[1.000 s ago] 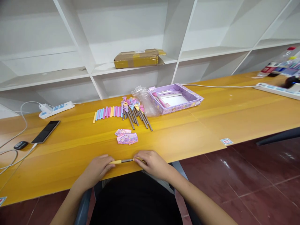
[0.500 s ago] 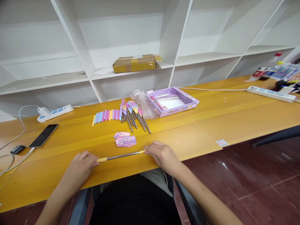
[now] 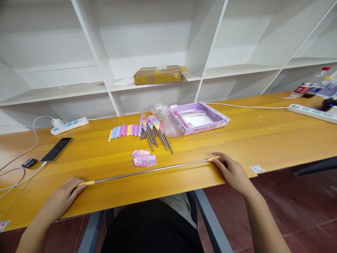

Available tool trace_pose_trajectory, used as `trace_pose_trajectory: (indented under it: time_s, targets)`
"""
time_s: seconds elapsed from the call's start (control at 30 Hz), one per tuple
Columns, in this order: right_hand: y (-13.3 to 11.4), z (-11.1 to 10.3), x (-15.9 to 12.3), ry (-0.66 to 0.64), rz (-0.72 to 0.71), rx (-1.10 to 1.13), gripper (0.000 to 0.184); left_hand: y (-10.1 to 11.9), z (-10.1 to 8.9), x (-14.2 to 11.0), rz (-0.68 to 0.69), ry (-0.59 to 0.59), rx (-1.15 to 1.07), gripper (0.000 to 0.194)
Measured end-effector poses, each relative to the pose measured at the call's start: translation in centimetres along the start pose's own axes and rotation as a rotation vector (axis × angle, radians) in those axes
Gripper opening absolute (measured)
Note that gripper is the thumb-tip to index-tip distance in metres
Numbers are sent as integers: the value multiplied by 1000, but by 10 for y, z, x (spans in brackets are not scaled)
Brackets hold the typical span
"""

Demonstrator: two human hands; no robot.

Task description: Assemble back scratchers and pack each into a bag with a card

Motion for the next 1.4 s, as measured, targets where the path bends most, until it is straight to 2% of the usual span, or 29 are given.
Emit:
trace_pose_trajectory:
  time_s: [0.17, 0.37, 0.53, 0.63, 0.7, 0.77, 0.8, 0.87, 0.97, 1.03, 1.07, 1.13, 1.3, 1.4]
  targets:
    - [6, 0, -9, 88, 38, -42, 52, -5, 1, 1, -106, 85, -55, 58]
    - [4, 4, -3, 132, -28, -91, 49, -7, 5, 2, -196, 128, -42, 58]
    - [16, -2, 5, 116, 42, 52, 46, 2, 5, 4, -101, 130, -22, 60]
    - [25, -12, 10, 115, 84, 49, 47, 1, -8, -2, -35, 160, -25, 60]
    - [20, -16, 15, 143, 90, 7, 49, 5, -18, -5, 1, 211, -6, 60]
    - [-5, -8, 21, 156, 44, 10, 52, 22, -17, -4, 57, 235, 13, 59]
    - [-27, 4, 22, 143, -5, 42, 52, 38, -10, -3, 95, 231, 19, 58]
    - [-90, 41, 18, 55, -177, 158, 45, 83, 16, -2, 187, 198, 14, 57]
    - [-193, 101, -11, -71, -489, 312, 35, 155, 62, -2, 284, 194, 1, 54]
    - [-230, 120, -28, -6, -542, 335, 33, 185, 84, -2, 287, 174, -3, 50]
    - [-240, 127, -33, -7, -568, 348, 32, 192, 89, -2, 285, 164, -6, 50]
    - [-244, 134, -37, -41, -567, 358, 30, 195, 93, 0, 272, 114, -12, 50]
    - [-228, 145, -32, -311, -498, 349, 30, 183, 87, 5, 244, -85, -28, 43]
    - [-230, 147, -32, -396, -485, 365, 31, 182, 86, 6, 223, -159, -53, 36]
Point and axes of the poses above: each hand's wrist, its own x-axis towards the middle knuckle, its own z-axis out of the palm, y = z × x, the point moved 8 cm from there along x, towards the middle knuckle, and after that the axes turned 7 degrees about -z, right-handed, at the moved point
